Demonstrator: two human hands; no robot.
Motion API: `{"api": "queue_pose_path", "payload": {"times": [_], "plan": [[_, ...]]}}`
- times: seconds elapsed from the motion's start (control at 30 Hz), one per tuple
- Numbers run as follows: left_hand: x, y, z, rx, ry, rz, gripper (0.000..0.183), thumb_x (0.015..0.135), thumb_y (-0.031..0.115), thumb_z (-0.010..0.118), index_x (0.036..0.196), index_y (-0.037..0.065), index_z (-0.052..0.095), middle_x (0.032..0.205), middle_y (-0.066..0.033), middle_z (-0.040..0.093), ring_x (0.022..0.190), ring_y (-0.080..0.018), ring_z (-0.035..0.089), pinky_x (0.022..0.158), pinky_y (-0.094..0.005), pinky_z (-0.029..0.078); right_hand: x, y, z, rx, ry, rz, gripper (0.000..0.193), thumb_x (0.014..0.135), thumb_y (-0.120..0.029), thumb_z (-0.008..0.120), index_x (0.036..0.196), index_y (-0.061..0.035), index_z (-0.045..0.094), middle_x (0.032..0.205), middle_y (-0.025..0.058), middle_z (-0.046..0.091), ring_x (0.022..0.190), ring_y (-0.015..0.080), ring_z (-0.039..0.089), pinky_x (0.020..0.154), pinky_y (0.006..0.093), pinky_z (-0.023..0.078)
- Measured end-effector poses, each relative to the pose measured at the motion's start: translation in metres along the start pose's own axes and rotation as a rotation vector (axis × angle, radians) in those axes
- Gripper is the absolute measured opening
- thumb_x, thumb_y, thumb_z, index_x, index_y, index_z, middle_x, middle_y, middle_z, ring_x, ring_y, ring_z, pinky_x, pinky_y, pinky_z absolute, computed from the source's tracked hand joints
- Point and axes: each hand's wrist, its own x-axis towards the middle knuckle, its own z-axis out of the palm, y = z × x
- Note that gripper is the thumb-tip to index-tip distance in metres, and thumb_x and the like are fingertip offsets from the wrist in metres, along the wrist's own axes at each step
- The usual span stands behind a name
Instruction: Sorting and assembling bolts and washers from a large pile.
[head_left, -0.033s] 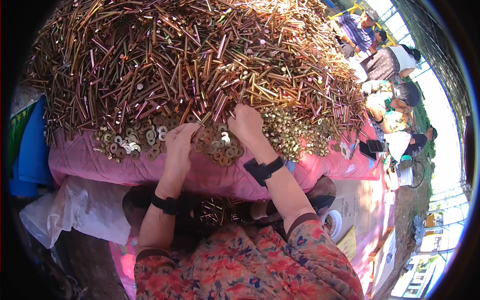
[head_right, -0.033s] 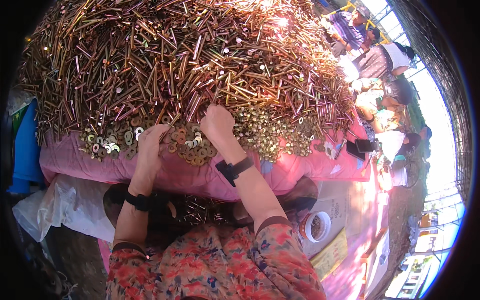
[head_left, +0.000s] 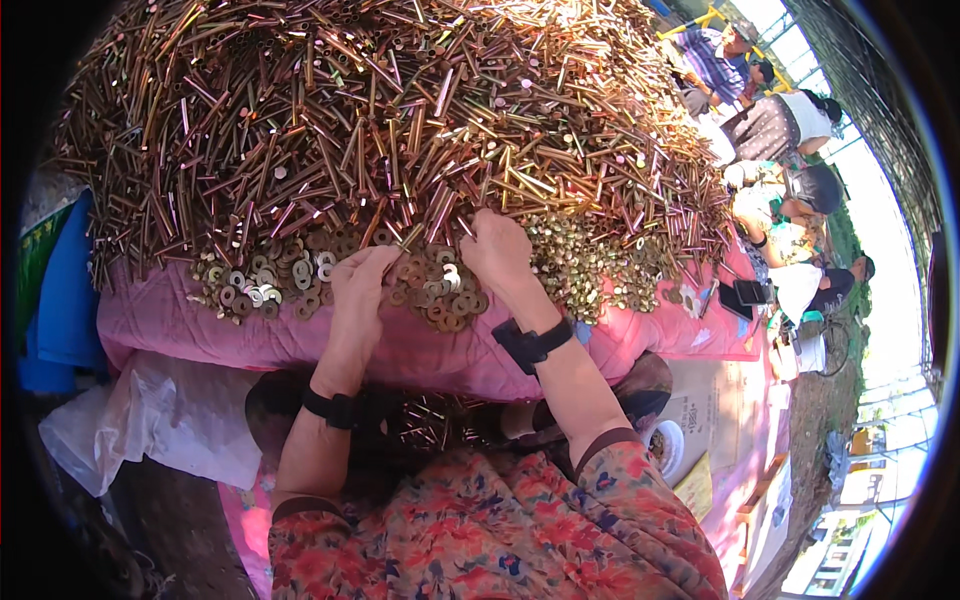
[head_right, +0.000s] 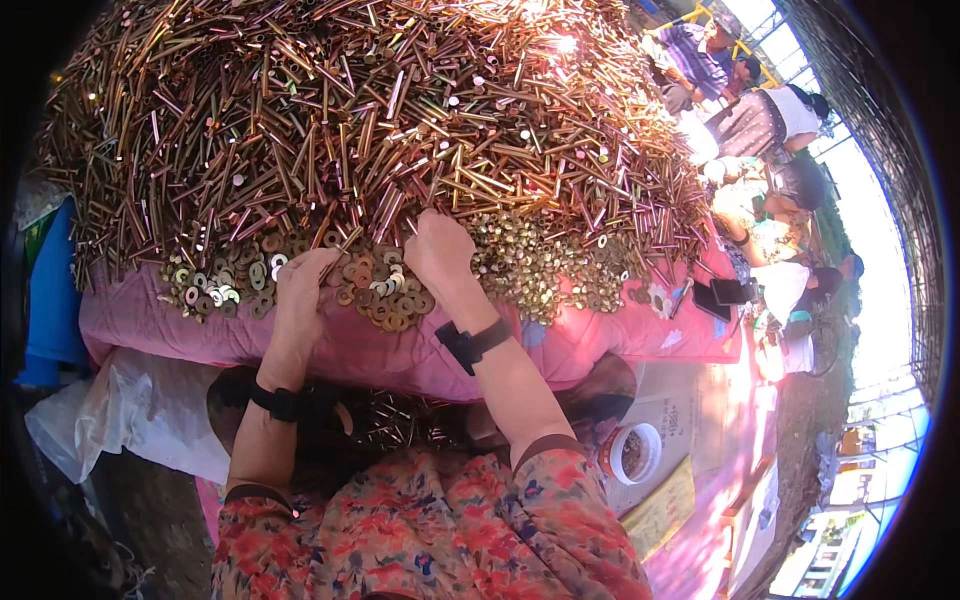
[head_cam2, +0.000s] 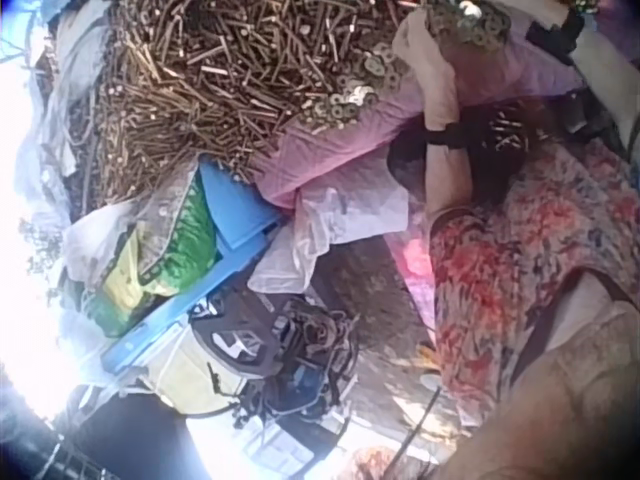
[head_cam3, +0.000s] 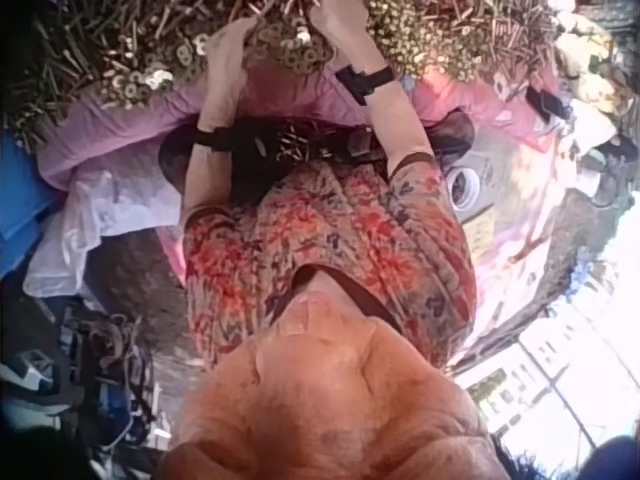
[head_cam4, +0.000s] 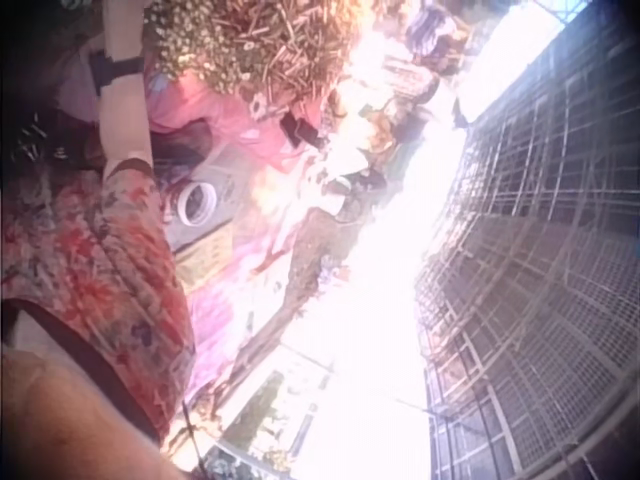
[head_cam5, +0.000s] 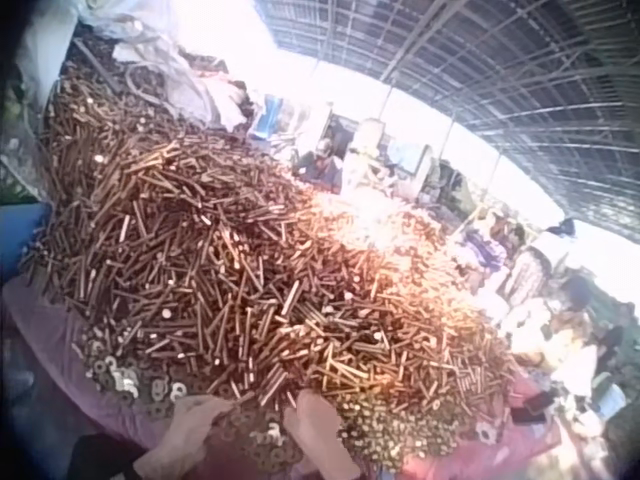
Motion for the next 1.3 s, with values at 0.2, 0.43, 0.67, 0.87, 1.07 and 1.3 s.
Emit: {"api": "queue_pose_path", "payload": {"times": [0.2,0.43,0.67,0.87,1.07,1.3], "plan": [[0.008,-0.011,-0.002,0.039,-0.059,0.097,0.014,0.076,0.016,0.067,0.074,0.002,0.066,0.061,0.0038,0.055,0.05,-0.0026,0.042,0.046,-0.018,0.028,-0.043,0.005,-0.034,0.216,0.037,-0.038,0.014,0.076,-0.01,0.062,0.089,-0.0066,0.057,0.086,0.0118,0.061,0.085,0.0316,0.058,0.073,0.0421,0.047],[0.003,-0.002,0.006,0.218,-0.218,0.064,0.012,0.076,0.011,0.066,0.079,0.0,0.069,0.065,0.001,0.06,0.056,-0.003,0.051,0.05,-0.0166,0.036,-0.063,0.007,-0.046,0.177,0.188,-0.13,0.016,0.074,-0.006,0.062,0.09,-0.01,0.06,0.088,0.0056,0.059,0.085,0.0265,0.053,0.076,0.0379,0.045],[0.0,-0.004,0.003,0.38,-0.295,0.205,0.011,0.075,0.008,0.064,0.079,-0.002,0.069,0.065,0.0013,0.061,0.055,-0.0029,0.051,0.05,-0.0176,0.037,-0.072,0.008,-0.054,0.123,0.199,-0.201,0.016,0.074,-0.008,0.062,0.089,-0.0111,0.063,0.086,0.0051,0.058,0.085,0.0259,0.052,0.076,0.0373,0.044],[0.002,0.003,-0.009,0.4,-0.439,0.218,0.008,0.076,0.004,0.063,0.079,-0.001,0.069,0.065,-0.0013,0.061,0.056,-0.0056,0.052,0.053,-0.0198,0.04,-0.067,0.024,-0.064,0.702,-0.007,-0.271,0.016,0.078,-0.006,0.062,0.094,-0.0057,0.061,0.081,0.0033,0.06,0.082,0.0172,0.055,0.074,0.0302,0.045],[-0.006,-0.009,0.007,0.18,-0.414,0.049,0.014,0.081,0.01,0.06,0.089,0.0,0.066,0.067,0.0007,0.06,0.056,-0.005,0.051,0.054,-0.0181,0.039,-0.074,0.009,-0.045,1.605,-0.095,0.225,0.017,0.083,-0.006,0.063,0.098,-0.0011,0.057,0.08,0.0023,0.06,0.068,0.0078,0.056,0.064,0.0206,0.046],[-0.02,-0.014,0.023,-0.024,-0.362,-0.325,0.02,0.086,0.021,0.06,0.093,0.002,0.064,0.068,0.0001,0.059,0.05,-0.005,0.046,0.045,-0.0182,0.032,-0.086,-0.017,-0.024,1.553,-0.225,0.303,0.016,0.084,-0.009,0.065,0.095,-0.0008,0.058,0.077,0.0036,0.062,0.066,0.0093,0.058,0.06,0.0204,0.048]]}}
